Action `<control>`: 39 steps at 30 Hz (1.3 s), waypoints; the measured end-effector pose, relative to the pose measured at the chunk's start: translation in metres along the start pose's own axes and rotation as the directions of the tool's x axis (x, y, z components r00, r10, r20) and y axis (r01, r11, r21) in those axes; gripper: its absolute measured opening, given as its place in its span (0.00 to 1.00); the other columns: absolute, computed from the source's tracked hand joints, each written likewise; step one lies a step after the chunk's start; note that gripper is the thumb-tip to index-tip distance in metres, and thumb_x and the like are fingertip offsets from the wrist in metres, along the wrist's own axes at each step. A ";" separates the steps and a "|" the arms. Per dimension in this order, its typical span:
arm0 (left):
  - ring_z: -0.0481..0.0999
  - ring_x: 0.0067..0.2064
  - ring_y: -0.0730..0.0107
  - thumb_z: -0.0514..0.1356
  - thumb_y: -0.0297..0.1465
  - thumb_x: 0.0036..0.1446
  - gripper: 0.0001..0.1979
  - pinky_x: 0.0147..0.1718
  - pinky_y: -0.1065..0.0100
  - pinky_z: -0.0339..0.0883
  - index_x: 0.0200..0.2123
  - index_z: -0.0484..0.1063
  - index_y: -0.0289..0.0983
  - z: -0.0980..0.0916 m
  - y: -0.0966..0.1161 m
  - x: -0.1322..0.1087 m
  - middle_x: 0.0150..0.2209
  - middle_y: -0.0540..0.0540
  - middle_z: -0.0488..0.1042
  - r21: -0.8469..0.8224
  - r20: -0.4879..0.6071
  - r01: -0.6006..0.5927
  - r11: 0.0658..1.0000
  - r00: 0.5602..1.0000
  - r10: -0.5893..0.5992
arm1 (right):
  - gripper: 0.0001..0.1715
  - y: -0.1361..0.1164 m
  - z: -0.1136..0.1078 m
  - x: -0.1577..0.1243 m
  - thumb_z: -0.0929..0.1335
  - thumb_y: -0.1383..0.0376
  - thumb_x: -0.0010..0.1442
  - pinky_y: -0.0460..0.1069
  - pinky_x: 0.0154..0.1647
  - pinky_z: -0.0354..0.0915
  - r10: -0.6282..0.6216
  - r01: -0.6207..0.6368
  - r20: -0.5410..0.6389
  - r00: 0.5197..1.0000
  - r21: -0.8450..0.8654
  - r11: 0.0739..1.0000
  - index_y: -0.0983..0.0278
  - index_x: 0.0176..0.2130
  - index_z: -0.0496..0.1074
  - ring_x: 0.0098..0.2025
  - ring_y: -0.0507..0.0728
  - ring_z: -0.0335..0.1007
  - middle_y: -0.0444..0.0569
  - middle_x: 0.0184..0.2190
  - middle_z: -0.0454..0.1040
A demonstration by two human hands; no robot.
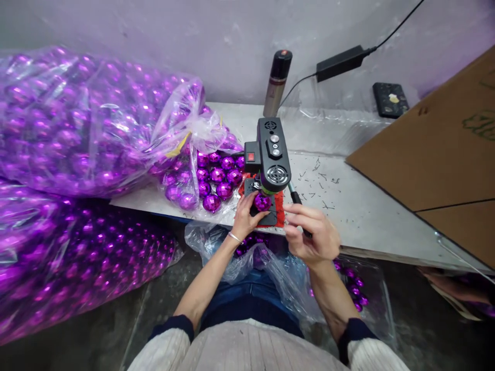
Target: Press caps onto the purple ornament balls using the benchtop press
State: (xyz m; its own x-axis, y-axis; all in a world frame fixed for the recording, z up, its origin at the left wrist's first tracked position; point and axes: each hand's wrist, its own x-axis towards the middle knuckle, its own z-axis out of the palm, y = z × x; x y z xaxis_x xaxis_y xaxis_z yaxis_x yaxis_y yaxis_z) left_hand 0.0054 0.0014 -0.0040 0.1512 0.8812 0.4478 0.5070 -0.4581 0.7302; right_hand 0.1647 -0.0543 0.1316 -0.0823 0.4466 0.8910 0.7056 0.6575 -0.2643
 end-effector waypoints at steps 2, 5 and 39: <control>0.75 0.61 0.50 0.69 0.43 0.58 0.34 0.65 0.44 0.63 0.64 0.66 0.39 0.001 0.001 -0.001 0.58 0.35 0.76 -0.005 -0.019 -0.003 1.000 1.000 0.003 | 0.10 -0.004 0.008 0.000 0.63 0.62 0.71 0.48 0.31 0.71 0.036 -0.035 -0.026 0.999 0.061 0.998 0.60 0.37 0.70 0.34 0.52 0.77 0.46 0.31 0.78; 0.76 0.60 0.50 0.69 0.41 0.58 0.32 0.64 0.46 0.65 0.63 0.66 0.38 0.002 0.001 -0.002 0.57 0.35 0.77 -0.006 -0.039 -0.006 1.000 0.999 0.006 | 0.12 -0.003 0.021 -0.012 0.62 0.66 0.71 0.48 0.31 0.69 0.116 -0.109 -0.068 0.991 0.094 0.990 0.61 0.33 0.68 0.33 0.52 0.75 0.45 0.30 0.76; 0.76 0.60 0.49 0.69 0.41 0.58 0.32 0.63 0.45 0.65 0.61 0.67 0.37 0.001 -0.001 0.004 0.57 0.34 0.76 -0.048 -0.018 0.000 0.999 1.000 -0.001 | 0.20 0.012 0.051 -0.038 0.57 0.64 0.72 0.50 0.31 0.64 0.091 -0.065 -0.226 0.970 0.120 0.991 0.59 0.28 0.61 0.26 0.51 0.66 0.43 0.25 0.69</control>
State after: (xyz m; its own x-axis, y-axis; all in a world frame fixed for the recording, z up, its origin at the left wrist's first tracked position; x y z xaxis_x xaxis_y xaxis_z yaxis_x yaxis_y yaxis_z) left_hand 0.0063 0.0052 -0.0030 0.1351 0.8794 0.4564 0.4655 -0.4630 0.7543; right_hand 0.1402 -0.0325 0.0763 0.1434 0.3559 0.9234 0.6198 0.6952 -0.3642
